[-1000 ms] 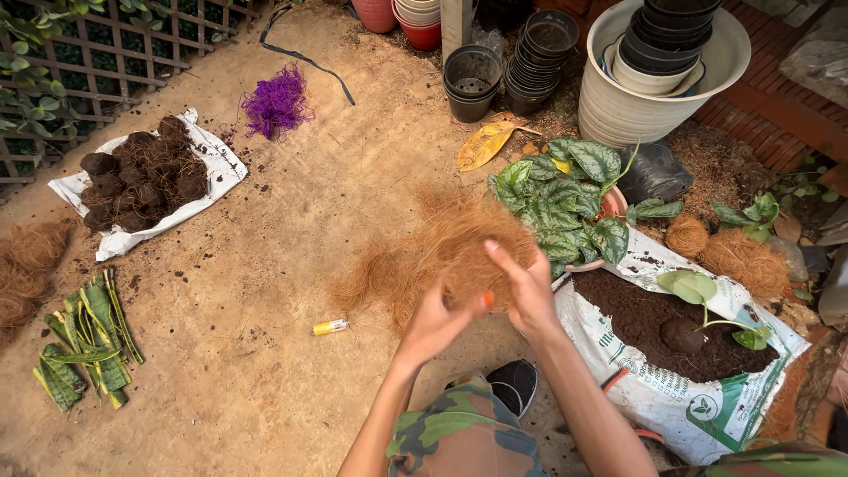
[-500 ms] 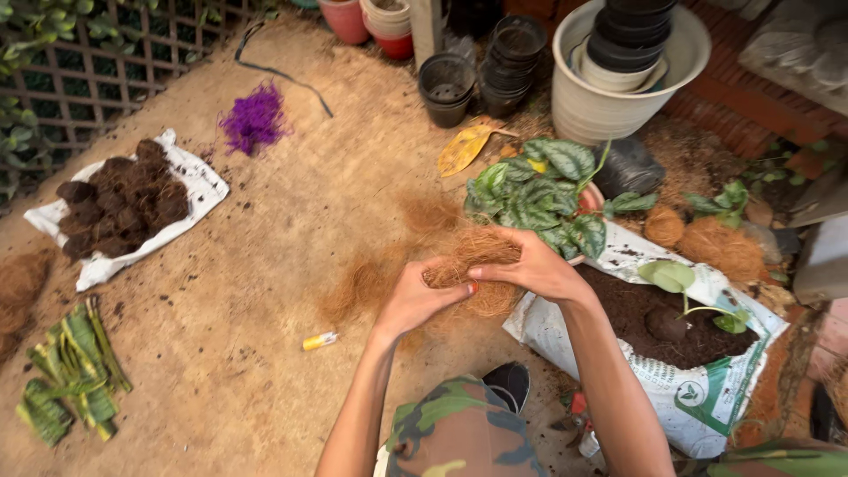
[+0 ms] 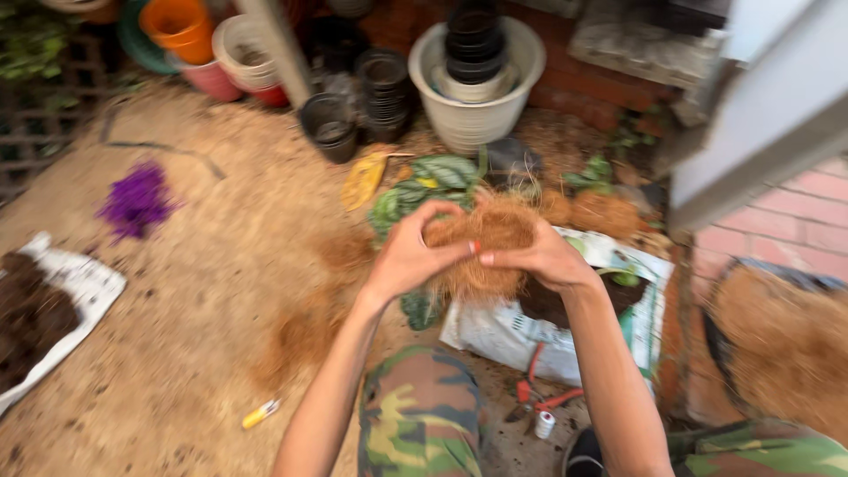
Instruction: The person gathers loose coco fiber and wraps it around the root ball of a small potted plant. They then tuck the plant's leaves into the fiber and continue to wrap and adjust the material to secure the root ball.
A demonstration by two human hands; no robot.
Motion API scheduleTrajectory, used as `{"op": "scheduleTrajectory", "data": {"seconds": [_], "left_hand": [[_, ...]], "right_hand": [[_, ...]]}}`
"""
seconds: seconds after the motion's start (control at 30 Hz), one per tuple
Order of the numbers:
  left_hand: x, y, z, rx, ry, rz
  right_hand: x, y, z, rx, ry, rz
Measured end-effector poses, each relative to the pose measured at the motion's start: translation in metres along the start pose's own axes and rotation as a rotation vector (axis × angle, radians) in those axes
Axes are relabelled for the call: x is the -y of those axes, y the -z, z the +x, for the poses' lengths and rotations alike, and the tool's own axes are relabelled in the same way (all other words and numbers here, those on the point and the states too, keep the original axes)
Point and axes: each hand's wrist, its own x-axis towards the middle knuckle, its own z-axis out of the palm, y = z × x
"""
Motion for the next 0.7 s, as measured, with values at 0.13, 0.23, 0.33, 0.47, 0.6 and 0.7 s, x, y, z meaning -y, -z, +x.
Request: {"op": "scheduleTrajectory", "data": {"seconds": [0.13,0.23,0.33,0.47,0.6,0.7], "left_hand": [[-0.013,-0.037,0.041,-0.007,-0.084,0.107],[-0.015,-0.086,0.066,0.115,-0.05,-0.29],[-0.017,-0.152,0.076,0.176,-0.509,-0.22],[-0.003,-0.203,0.088,0.185,-0.151,-0.087],[0.017,-0.212,0.079,0.259,-0.03,-0.2],[0.019,-0.217,0.074,0.315,-0.02,-0.269]], "right_hand": [[0.012,0.04,-0.023,-0.344,-0.118,0.249],[0.019,0.073,-0.051,-0.447,-0.033,0.252],[0.028,0.106,-0.072,-0.555,0.039,0.266],[0.023,0.132,-0.105,-0.565,0.01,0.233],[0.018,0.147,-0.133,-0.592,-0.083,0.174],[0.021,0.152,-0.144,-0.529,-0.043,0.165]]}}
